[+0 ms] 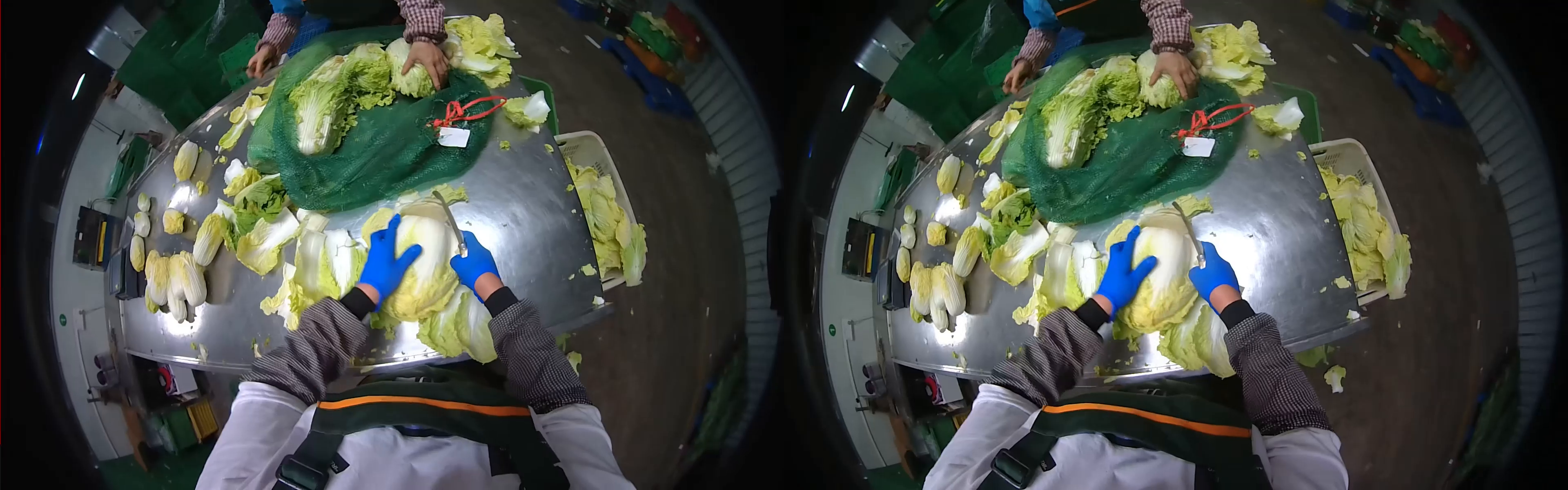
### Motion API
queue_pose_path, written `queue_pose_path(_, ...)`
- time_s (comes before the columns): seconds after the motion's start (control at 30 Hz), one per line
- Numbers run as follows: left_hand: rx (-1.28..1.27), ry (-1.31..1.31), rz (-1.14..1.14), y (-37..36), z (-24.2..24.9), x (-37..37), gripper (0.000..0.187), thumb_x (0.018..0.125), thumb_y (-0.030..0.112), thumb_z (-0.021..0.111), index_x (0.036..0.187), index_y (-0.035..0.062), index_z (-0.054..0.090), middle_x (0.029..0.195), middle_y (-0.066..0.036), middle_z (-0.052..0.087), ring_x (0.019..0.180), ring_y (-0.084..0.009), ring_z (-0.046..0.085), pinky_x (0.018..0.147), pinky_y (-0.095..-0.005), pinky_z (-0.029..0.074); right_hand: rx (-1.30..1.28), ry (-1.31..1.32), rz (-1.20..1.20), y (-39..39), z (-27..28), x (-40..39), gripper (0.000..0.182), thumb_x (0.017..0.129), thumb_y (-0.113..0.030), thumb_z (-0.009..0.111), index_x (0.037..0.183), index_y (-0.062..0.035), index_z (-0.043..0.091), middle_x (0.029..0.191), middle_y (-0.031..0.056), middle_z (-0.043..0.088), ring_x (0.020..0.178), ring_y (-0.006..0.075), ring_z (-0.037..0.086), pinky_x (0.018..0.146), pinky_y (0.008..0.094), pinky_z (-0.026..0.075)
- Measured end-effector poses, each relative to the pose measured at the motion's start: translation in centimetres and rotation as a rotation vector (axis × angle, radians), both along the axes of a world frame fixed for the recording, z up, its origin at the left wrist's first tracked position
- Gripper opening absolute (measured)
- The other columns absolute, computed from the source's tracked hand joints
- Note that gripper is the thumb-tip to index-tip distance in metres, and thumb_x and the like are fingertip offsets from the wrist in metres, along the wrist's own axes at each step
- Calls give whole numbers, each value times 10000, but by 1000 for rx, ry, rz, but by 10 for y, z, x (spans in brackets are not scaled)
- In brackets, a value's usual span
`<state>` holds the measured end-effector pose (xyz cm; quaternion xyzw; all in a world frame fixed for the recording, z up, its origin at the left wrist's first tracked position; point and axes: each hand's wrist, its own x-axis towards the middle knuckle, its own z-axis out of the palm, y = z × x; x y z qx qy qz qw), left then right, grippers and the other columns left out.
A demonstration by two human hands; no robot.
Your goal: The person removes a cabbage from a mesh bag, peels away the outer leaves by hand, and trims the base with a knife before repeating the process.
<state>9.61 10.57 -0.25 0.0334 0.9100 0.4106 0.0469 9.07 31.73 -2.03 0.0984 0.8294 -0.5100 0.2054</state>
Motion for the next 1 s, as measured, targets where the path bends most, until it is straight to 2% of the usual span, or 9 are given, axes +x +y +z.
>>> queue_pose_path(0.13, 272, -129, -48, -36, -12, -14, 850, 839, 446, 648, 1466, 74, 211, 1312, -320, 409, 1214, -438, 439, 1027, -417, 358, 38, 161, -50, -14, -7, 17, 572, 785, -218, 591, 1321, -136, 407, 1047, 189, 632, 945, 376, 619, 822, 424, 491)
queue_pose_path(0.27, -194, -185, 152, 17, 37, 7, 1152, 658, 614, 730, 1466, 25, 157, 1341, -327, 411, 1239, -407, 445, 1019, -413, 384, 109, 231, -64, -34, 5, 24, 563, 816, -179, 565, 1347, -179, 378, 1054, 176, 636, 947, 367, 621, 819, 425, 491)
queue_pose_path(0.33, -43, -266, 92, 4, 38, -6, 1175, 628, 584, 772, 1466, 25, 167, 1369, -292, 406, 1258, -346, 450, 1023, -384, 386, 116, 147, -42, -31, 21, 19, 567, 821, -163, 557, 1355, -181, 368, 1057, 171, 638, 949, 363, 622, 818, 425, 492)
queue_pose_path(0.53, 394, -360, 7, -31, 9, -11, 899, 795, 380, 729, 1463, 40, 232, 1347, -160, 478, 1201, -235, 503, 993, -318, 418, 152, 292, -23, -34, 34, 29, 563, 814, -143, 585, 1346, -219, 416, 1036, 185, 636, 938, 366, 623, 802, 421, 495)
queue_pose_path(0.63, 954, -597, 51, -46, -7, 0, 865, 805, 343, 731, 1468, 73, 244, 1239, -126, 549, 1095, -192, 556, 925, -322, 458, 256, 305, 34, -18, 60, 32, 546, 814, -114, 541, 1338, -201, 416, 1014, 160, 644, 896, 358, 628, 776, 425, 496)
queue_pose_path(0.73, 850, -796, 166, -55, 17, 8, 821, 824, 308, 718, 1473, 119, 252, 1114, -83, 574, 992, -137, 564, 840, -292, 476, 291, 263, 40, 6, 62, 29, 517, 828, -115, 514, 1327, -215, 421, 1025, 163, 643, 888, 359, 629, 759, 440, 500)
queue_pose_path(0.87, 303, 11, 127, 1, 53, 15, 879, 790, 356, 730, 1473, 112, 234, 1226, -206, 506, 1073, -309, 546, 908, -406, 447, 406, 234, 83, -11, 73, 29, 527, 827, -109, 527, 1334, -196, 412, 1034, 159, 643, 907, 353, 630, 773, 432, 502)
queue_pose_path(0.93, 340, 31, 188, 27, 54, 24, 863, 808, 325, 707, 1479, 94, 216, 1367, -217, 410, 1215, -316, 434, 1034, -409, 345, 343, 407, 139, -25, 67, 31, 514, 840, -130, 514, 1337, -184, 399, 1055, 150, 637, 924, 349, 629, 784, 431, 504)
queue_pose_path(1.0, 22, 241, 153, 51, 38, 38, 888, 805, 362, 698, 1457, 13, 206, 1375, -282, 358, 1264, -401, 377, 1065, -443, 306, 467, 458, 137, -32, 61, 27, 506, 845, -134, 512, 1335, -186, 398, 1064, 145, 629, 917, 350, 630, 778, 432, 506)
